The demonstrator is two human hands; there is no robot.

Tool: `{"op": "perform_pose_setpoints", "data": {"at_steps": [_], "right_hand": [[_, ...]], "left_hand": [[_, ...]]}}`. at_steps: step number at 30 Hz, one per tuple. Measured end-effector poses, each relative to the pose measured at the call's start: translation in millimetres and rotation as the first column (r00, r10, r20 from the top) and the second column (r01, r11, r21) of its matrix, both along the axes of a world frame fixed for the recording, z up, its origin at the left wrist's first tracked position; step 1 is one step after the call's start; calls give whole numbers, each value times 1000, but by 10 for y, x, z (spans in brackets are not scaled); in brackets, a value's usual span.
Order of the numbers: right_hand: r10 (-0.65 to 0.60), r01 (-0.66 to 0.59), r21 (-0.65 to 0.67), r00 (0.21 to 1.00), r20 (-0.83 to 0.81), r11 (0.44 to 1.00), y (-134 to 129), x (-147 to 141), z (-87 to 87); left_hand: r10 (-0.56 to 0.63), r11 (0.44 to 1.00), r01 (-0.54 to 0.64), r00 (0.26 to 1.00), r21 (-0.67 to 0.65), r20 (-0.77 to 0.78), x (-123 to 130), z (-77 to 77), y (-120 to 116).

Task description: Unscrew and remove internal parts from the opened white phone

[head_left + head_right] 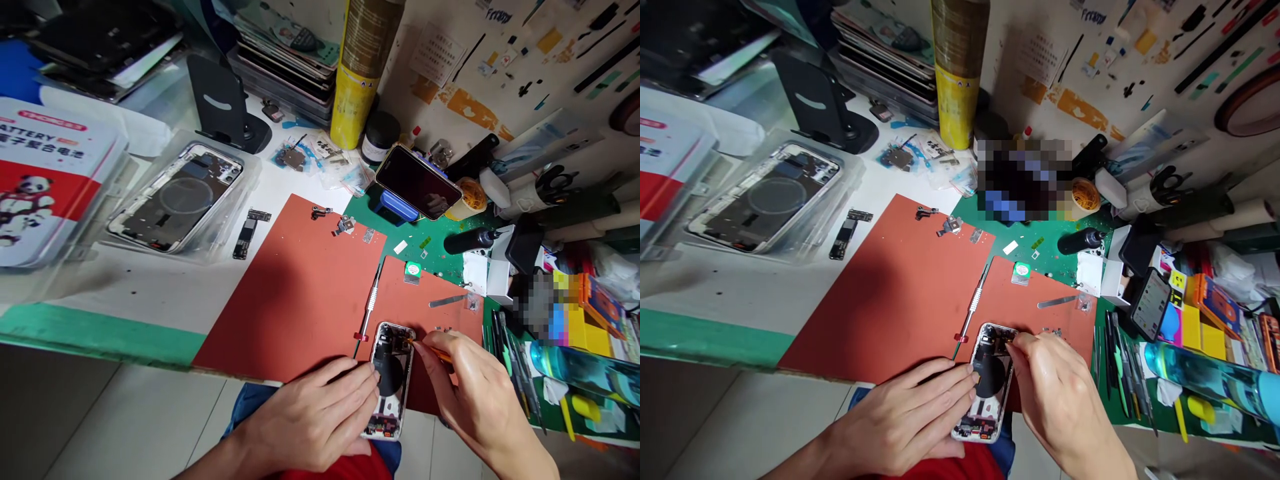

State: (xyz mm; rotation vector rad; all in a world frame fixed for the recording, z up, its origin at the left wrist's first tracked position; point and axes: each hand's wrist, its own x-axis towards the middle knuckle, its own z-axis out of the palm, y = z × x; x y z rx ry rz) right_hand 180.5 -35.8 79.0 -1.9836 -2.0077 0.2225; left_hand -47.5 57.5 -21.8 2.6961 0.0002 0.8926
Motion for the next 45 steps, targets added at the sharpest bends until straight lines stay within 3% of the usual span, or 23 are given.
{"op": "perform_pose_setpoints", "data": {"at_steps": [4, 9, 12, 17, 45], "right_hand": [[34, -37, -107, 999, -37, 994, -13, 4, 18], [-7, 7, 24, 1000, 17, 1000, 18, -30, 25], [24, -25, -18, 999, -31, 1000, 20, -46, 38], [-19, 18, 58, 1000, 9, 998, -6, -60, 36], [-63, 62, 95, 998, 7, 993, -55, -97, -46]], "left_hand": [[-4, 1000, 4, 1000, 1, -2, -7, -5, 0], [-11, 1000, 11, 1000, -3, -4, -20, -1, 0], [-10, 1000, 10, 1000, -3, -1, -17, 5, 0], [-8, 1000, 8, 1000, 2, -5, -10, 6, -3], [-27, 1000, 27, 999, 9, -29, -18, -12, -4]]}}
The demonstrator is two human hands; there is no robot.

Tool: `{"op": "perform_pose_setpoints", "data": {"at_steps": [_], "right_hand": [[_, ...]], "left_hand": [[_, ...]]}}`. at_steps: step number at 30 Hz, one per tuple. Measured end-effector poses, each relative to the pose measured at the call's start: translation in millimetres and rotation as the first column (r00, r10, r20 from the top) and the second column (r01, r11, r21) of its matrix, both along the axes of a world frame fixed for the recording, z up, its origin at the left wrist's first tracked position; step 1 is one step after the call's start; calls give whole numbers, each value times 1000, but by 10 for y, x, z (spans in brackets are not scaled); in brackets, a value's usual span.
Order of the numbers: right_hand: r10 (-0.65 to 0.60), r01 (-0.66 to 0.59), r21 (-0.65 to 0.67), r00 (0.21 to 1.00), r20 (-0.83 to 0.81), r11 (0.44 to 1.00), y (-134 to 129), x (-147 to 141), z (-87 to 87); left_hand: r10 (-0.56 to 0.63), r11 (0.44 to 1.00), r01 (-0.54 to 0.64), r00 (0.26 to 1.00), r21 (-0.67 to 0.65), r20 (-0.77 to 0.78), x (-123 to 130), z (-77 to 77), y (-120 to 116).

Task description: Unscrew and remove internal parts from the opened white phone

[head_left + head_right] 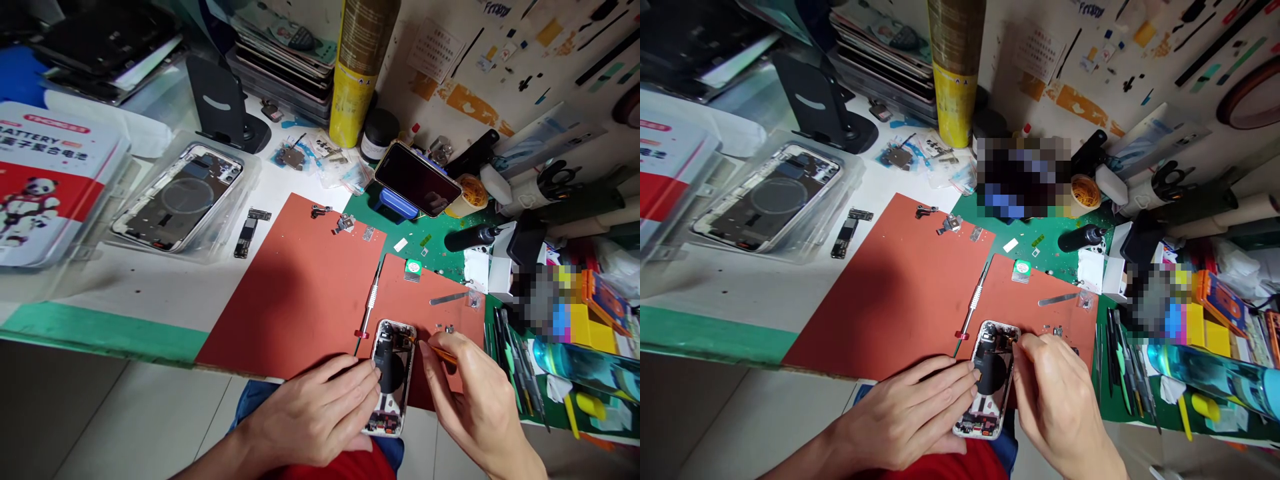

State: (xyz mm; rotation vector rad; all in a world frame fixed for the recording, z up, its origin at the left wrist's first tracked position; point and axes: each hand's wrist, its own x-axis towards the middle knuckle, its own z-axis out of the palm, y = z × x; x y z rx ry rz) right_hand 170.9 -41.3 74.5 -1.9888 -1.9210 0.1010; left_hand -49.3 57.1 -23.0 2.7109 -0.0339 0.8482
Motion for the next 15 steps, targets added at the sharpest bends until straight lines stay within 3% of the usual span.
{"op": "perform_pose_setpoints", "data": {"at_steps": [15], "right_hand": [[-95, 97, 31, 994, -52, 995, -50, -26, -56]], "left_hand": [[4, 1000, -4, 1000, -12, -23, 3, 3, -8]]}}
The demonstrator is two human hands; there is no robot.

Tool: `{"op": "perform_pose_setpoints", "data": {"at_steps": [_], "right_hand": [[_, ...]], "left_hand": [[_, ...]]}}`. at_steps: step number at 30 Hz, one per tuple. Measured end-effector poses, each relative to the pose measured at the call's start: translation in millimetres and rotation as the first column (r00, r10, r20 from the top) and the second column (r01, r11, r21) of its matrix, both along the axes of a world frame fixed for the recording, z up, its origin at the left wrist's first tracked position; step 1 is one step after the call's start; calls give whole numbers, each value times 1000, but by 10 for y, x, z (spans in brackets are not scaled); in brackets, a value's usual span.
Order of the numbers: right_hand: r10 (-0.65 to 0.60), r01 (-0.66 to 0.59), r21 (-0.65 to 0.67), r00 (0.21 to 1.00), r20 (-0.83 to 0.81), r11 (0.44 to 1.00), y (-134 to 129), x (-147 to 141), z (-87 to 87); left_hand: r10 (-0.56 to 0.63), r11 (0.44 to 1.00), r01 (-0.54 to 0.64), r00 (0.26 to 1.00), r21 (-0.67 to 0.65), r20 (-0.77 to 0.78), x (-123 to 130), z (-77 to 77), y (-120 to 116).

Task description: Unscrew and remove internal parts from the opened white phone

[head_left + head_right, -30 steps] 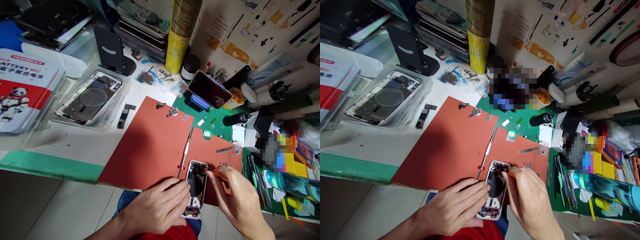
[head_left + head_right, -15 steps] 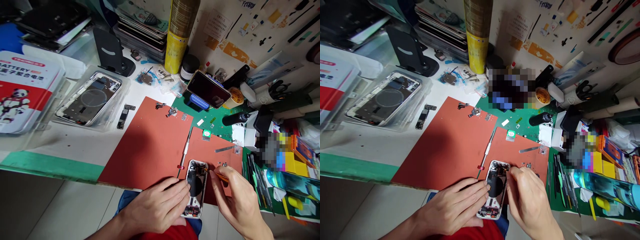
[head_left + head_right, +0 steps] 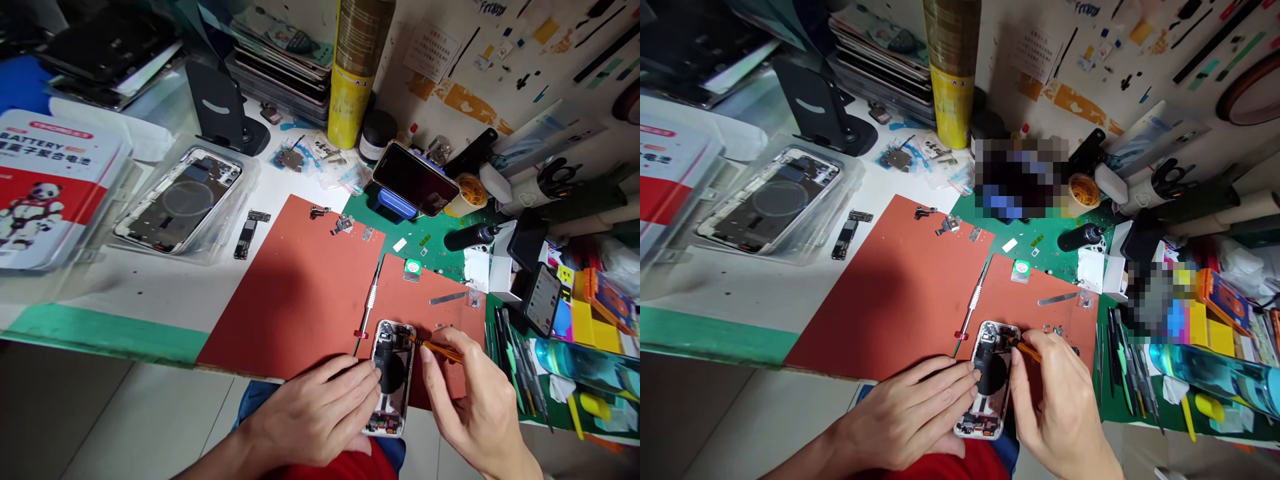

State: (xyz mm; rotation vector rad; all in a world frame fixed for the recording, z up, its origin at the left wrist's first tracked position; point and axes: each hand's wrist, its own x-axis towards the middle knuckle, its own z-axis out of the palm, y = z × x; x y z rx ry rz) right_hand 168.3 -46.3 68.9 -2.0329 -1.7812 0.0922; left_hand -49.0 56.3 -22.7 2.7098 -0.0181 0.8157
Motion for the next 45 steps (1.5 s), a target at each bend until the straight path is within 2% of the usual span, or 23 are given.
{"op": "perform_pose_setpoints", "data": {"at_steps": [5, 7, 9, 11, 14, 17, 20, 27, 29, 32, 35, 41, 45], "right_hand": [[-100, 101, 54, 995, -26, 993, -79, 1, -46], [-199, 204, 77, 977, -75, 976, -136, 13, -70], [-327, 341, 65, 930, -170, 938, -191, 24, -96], [-459, 480, -8, 833, -309, 877, -230, 30, -122], [-585, 626, -129, 609, -535, 770, -253, 30, -155], [-587, 686, -196, 399, -705, 701, -270, 26, -177], [-552, 697, -225, 287, -783, 681, -308, 26, -199], [-510, 698, -244, 200, -836, 674, -414, 73, -248], [-528, 741, -227, 197, -826, 633, -491, 112, -250], [-553, 811, -193, 184, -812, 553, -668, 172, -261], [-565, 842, -203, 140, -813, 501, -841, 197, -285], [-551, 873, -210, 79, -831, 441, -955, 144, -298], [-549, 875, -217, 65, -833, 433, -965, 122, -264]], "left_hand": [[-19, 996, 17, 1000, -92, -23, -10, 103, 21], [-8, 982, 3, 1000, -187, -26, -4, 170, 17], [59, 954, -67, 998, -293, -39, 27, 241, 10], [138, 906, -159, 987, -392, -81, 98, 307, 20], [197, 828, -258, 965, -498, -173, 290, 394, 91], [160, 783, -298, 945, -546, -286, 533, 469, 194], [54, 772, -275, 927, -573, -372, 735, 522, 245], [-56, 796, -196, 918, -573, -392, 892, 537, 256], [-80, 827, -166, 911, -537, -405, 931, 536, 326], [-75, 900, -146, 877, -411, -475, 1051, 549, 473], [-76, 932, -124, 852, -342, -517, 1220, 568, 596], [-77, 970, -61, 839, -234, -539, 1479, 545, 639], [-72, 986, -22, 839, -165, -540, 1540, 508, 597]]}}
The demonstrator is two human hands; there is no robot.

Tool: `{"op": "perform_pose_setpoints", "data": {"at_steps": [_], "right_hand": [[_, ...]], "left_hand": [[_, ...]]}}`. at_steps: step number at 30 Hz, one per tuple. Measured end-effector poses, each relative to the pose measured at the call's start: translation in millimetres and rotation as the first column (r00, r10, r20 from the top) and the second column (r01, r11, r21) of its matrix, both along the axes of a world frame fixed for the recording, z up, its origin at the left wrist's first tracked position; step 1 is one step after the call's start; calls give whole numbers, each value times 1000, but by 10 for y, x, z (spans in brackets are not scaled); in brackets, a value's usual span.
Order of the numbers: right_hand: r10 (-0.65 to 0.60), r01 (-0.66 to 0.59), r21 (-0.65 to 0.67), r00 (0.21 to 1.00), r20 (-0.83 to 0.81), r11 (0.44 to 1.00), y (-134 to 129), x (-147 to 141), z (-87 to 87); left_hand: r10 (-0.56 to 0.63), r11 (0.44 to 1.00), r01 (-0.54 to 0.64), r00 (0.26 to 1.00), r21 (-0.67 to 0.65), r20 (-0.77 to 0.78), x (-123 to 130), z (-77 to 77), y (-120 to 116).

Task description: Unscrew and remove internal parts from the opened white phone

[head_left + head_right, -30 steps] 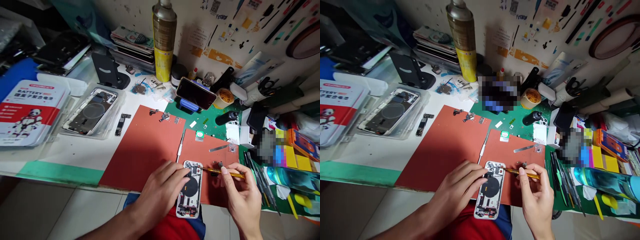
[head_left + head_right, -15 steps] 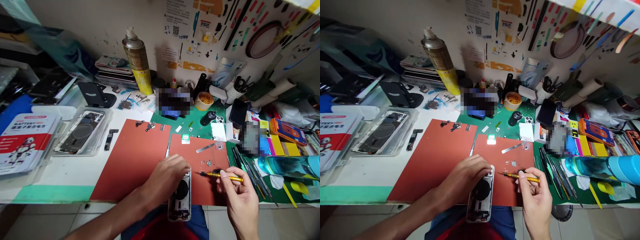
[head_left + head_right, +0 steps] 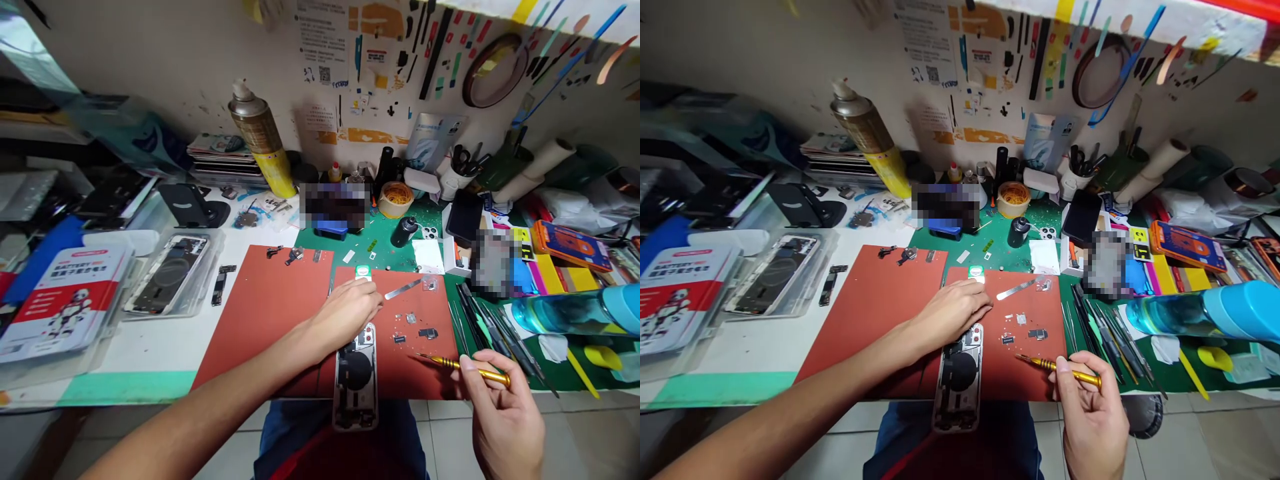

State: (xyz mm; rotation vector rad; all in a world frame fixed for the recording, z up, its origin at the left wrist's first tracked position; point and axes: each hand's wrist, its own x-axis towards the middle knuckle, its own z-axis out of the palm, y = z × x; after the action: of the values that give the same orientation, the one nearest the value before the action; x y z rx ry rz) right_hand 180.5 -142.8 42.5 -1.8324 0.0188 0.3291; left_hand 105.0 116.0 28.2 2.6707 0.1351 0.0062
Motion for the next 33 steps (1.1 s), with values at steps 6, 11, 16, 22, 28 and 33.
{"op": "perform_pose_setpoints", "data": {"at_steps": [6, 11, 16, 22, 28, 33], "right_hand": [[7, -7, -17, 1000, 12, 1000, -27, -4, 5], [27, -26, -23, 999, 20, 999, -25, 4, 5], [37, -37, -6, 999, 16, 999, -9, -10, -4], [41, -41, -3, 999, 28, 999, 6, -28, 2], [37, -36, -16, 999, 16, 999, 14, -36, 35], [39, -38, -23, 999, 15, 999, 35, -33, 44]], "left_hand": [[-4, 996, 4, 1000, 86, -5, 24, -23, -8], [-1, 993, 1, 1000, 121, 4, 23, -46, -3], [1, 991, -4, 1000, 135, 23, 11, -68, -3], [-4, 993, -2, 999, 119, 44, -1, -55, -9], [-6, 991, 2, 1000, 137, 28, -4, -27, -20], [6, 989, -9, 1000, 145, 19, -8, -32, -21]]}}
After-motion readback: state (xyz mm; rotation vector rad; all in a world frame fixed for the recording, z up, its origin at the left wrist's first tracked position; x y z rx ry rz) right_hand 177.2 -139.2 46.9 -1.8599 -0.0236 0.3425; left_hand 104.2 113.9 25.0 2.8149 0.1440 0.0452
